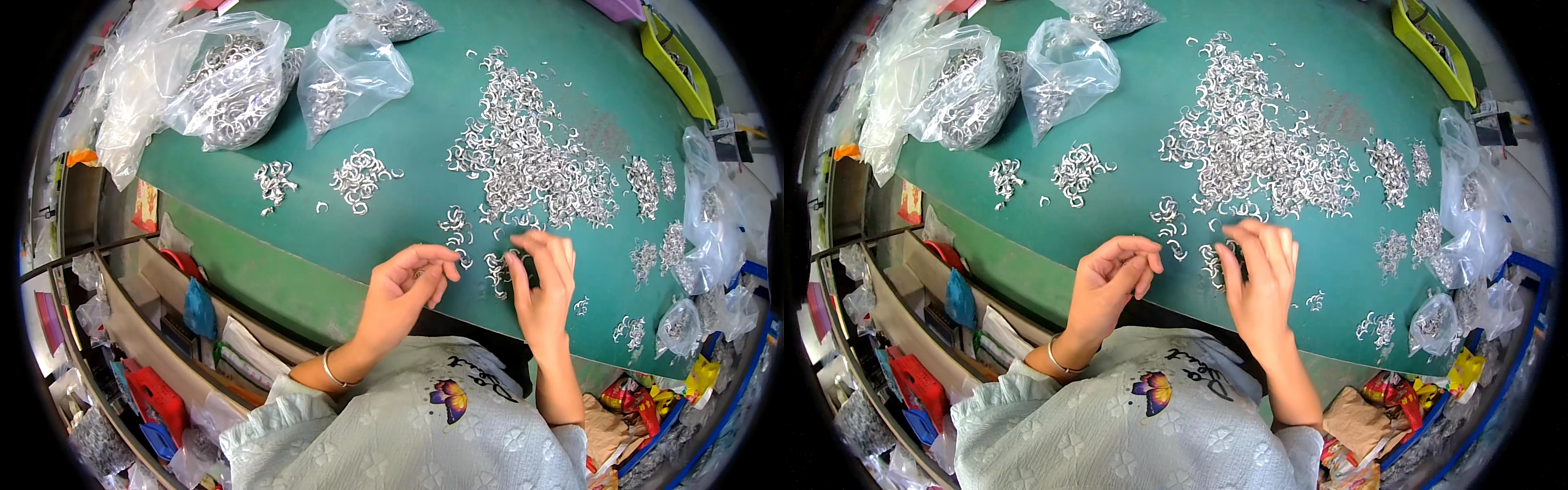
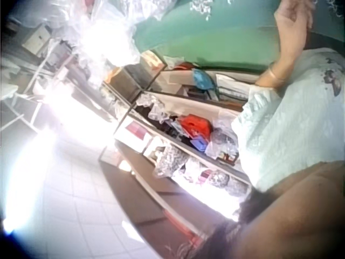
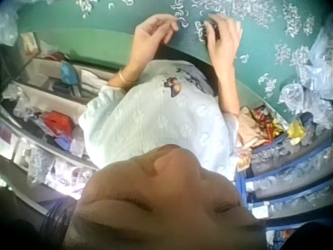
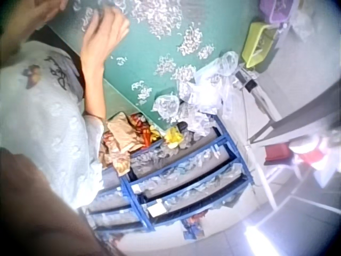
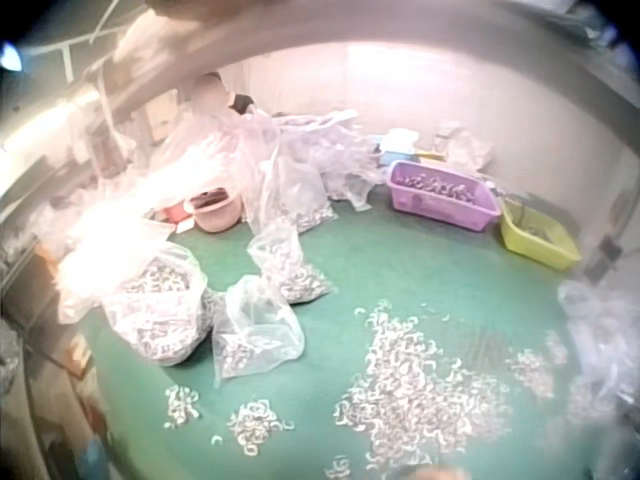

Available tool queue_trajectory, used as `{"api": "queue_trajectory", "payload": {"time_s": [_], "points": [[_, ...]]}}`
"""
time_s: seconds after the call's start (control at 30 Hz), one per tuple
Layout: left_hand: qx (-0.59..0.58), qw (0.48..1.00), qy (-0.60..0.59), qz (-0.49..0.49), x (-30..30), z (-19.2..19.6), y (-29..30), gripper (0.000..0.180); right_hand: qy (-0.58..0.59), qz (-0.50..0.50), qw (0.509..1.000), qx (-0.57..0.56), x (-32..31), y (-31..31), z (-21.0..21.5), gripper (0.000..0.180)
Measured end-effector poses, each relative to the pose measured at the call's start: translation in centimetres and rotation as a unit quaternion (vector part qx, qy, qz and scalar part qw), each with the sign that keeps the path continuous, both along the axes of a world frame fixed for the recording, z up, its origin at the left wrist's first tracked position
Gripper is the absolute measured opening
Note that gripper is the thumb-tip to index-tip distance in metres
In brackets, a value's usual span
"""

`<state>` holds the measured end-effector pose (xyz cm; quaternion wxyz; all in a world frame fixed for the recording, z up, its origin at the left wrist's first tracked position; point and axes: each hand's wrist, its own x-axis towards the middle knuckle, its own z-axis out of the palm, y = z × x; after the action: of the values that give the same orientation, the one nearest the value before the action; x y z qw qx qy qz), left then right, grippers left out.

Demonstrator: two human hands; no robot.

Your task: The person sorts small metal rings on a green work table by hand, picking them from a large central pile and placing them into smaller groups and then into a plastic bag.

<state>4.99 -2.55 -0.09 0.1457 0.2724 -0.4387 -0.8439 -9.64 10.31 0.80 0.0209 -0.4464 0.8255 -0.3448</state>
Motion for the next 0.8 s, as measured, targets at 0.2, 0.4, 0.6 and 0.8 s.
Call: {"api": "queue_trajectory", "payload": {"time_s": [0.2, 0.4, 0.6, 0.8], "points": [[-0.330, 0.934, -0.119, -0.061, 0.1, 0.7, -0.1, 0.013, 0.083, -0.007, 0.995, 0.048, -0.4, -1.5, -1.3, 0.020], [-0.484, 0.862, -0.144, -0.044, -0.8, 0.3, 0.0, 0.016, 0.085, -0.009, 0.994, 0.064, -0.3, -1.8, -1.4, 0.016], [-0.570, 0.802, -0.156, -0.087, -1.9, -0.2, 0.1, 0.023, 0.053, 0.000, 0.998, 0.024, -0.6, -1.6, -0.6, 0.017], [-0.521, 0.839, -0.142, -0.068, -2.3, -0.3, 0.3, 0.019, -0.259, -0.041, 0.958, -0.117, 0.2, 0.2, -0.3, 0.018]]}}
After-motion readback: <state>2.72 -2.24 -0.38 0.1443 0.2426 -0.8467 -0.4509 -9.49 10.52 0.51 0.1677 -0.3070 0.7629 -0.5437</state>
